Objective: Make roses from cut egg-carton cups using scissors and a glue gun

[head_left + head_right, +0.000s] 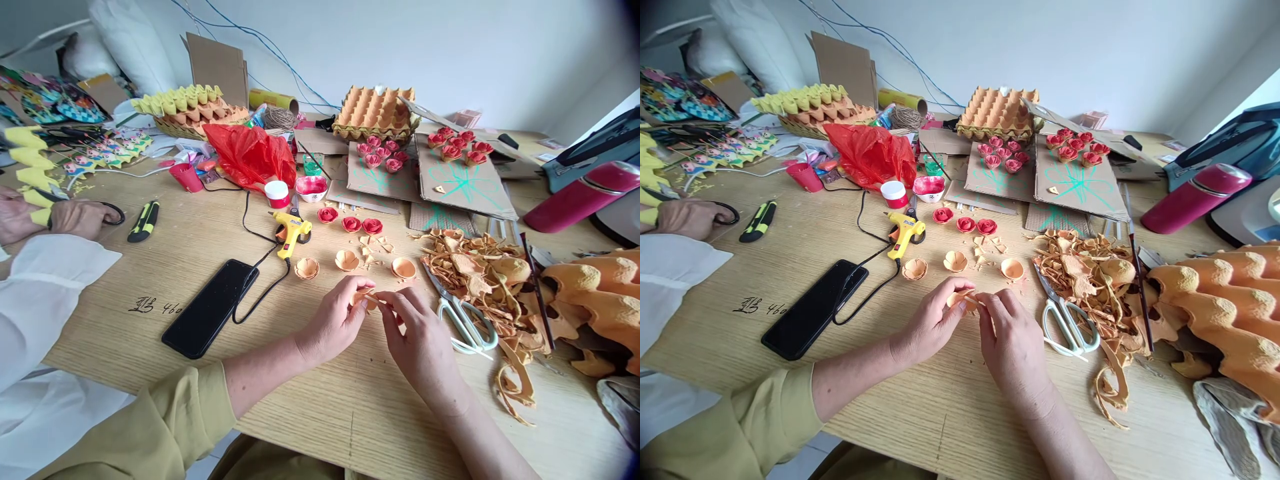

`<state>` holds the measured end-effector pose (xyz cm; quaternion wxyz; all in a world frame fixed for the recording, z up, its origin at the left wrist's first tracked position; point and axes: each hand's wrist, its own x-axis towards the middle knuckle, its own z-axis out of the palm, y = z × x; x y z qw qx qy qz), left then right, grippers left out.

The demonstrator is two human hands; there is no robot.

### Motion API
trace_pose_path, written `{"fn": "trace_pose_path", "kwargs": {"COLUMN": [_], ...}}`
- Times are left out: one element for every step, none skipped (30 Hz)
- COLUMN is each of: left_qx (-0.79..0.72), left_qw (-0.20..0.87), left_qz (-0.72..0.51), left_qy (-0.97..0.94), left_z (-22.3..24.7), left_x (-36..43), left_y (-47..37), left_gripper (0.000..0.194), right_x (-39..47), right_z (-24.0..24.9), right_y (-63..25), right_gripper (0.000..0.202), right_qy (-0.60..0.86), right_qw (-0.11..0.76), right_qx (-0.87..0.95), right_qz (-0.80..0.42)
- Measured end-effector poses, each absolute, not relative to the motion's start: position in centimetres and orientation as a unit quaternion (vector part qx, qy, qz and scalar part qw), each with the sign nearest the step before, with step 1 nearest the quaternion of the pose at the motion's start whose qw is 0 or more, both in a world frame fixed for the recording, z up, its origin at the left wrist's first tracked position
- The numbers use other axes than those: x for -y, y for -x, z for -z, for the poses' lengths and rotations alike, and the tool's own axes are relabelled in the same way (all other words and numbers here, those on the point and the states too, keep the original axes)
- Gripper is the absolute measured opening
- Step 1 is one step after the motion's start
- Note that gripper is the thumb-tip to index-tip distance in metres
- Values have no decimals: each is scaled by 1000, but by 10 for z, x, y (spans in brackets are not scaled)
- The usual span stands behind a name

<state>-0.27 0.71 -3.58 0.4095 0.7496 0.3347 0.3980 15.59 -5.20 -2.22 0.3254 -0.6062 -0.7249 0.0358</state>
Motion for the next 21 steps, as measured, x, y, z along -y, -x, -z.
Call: {"fn": "trace_pose_path", "kwargs": {"left_qx": [-334, -333, -332, -330, -328, -325, -323, -321, -319, -318, -319, -320, -322, -324, -326, -328, -331, -333, -337, -342, -345], "left_qw": [413, 415, 417, 418, 420, 421, 422, 422, 422, 420, 418, 417, 417, 421, 427, 435, 443, 451, 456, 457, 455], "left_qz": [-396, -394, -393, -391, -389, -387, -386, -386, -386, -388, -389, -389, -390, -390, -390, -390, -390, -391, -391, -391, -392], "left_qy": [-749, -749, -749, -750, -752, -753, -754, -755, -755, -756, -756, -757, -755, -752, -748, -742, -736, -730, -725, -722, -721], "left_z": [35, 35, 34, 34, 34, 34, 34, 34, 34, 35, 35, 35, 36, 37, 38, 38, 39, 40, 40, 40, 41], "left_x": [-6, -6, -6, -5, -5, -5, -5, -5, -5, -5, -5, -5, -6, -6, -7, -7, -8, -8, -8, -9, -9], "left_y": [3, 3, 3, 3, 3, 3, 3, 3, 3, 3, 3, 3, 2, 2, 1, 1, 1, 1, 1, 1, 2], "left_gripper": [27, 28, 29, 30, 32, 33, 35, 36, 37, 39, 41, 42, 44, 44, 42, 39, 34, 28, 23, 18, 16], "right_x": [52, 51, 51, 51, 51, 51, 50, 50, 50, 50, 51, 51, 51, 51, 52, 52, 52, 52, 52, 52, 52], "right_z": [22, 22, 22, 22, 22, 22, 22, 22, 22, 22, 22, 22, 21, 21, 21, 21, 21, 21, 21, 21, 20], "right_y": [-156, -156, -156, -156, -156, -156, -156, -156, -157, -157, -157, -157, -157, -157, -157, -157, -157, -157, -156, -156, -156], "right_gripper": [18, 18, 18, 18, 18, 18, 18, 18, 18, 18, 18, 19, 20, 20, 21, 21, 20, 20, 19, 19, 19], "right_qy": [606, 606, 608, 609, 611, 613, 614, 616, 617, 618, 618, 617, 616, 615, 612, 610, 608, 607, 607, 607, 607], "right_qw": [326, 326, 325, 324, 323, 322, 321, 320, 319, 317, 315, 311, 306, 303, 299, 298, 296, 295, 294, 292, 292], "right_qx": [725, 724, 724, 723, 722, 721, 721, 720, 719, 719, 720, 723, 725, 728, 731, 734, 736, 737, 738, 738, 738], "right_qz": [-37, -37, -35, -32, -30, -28, -28, -27, -24, -19, -10, 0, 11, 22, 30, 35, 37, 39, 39, 39, 37]}}
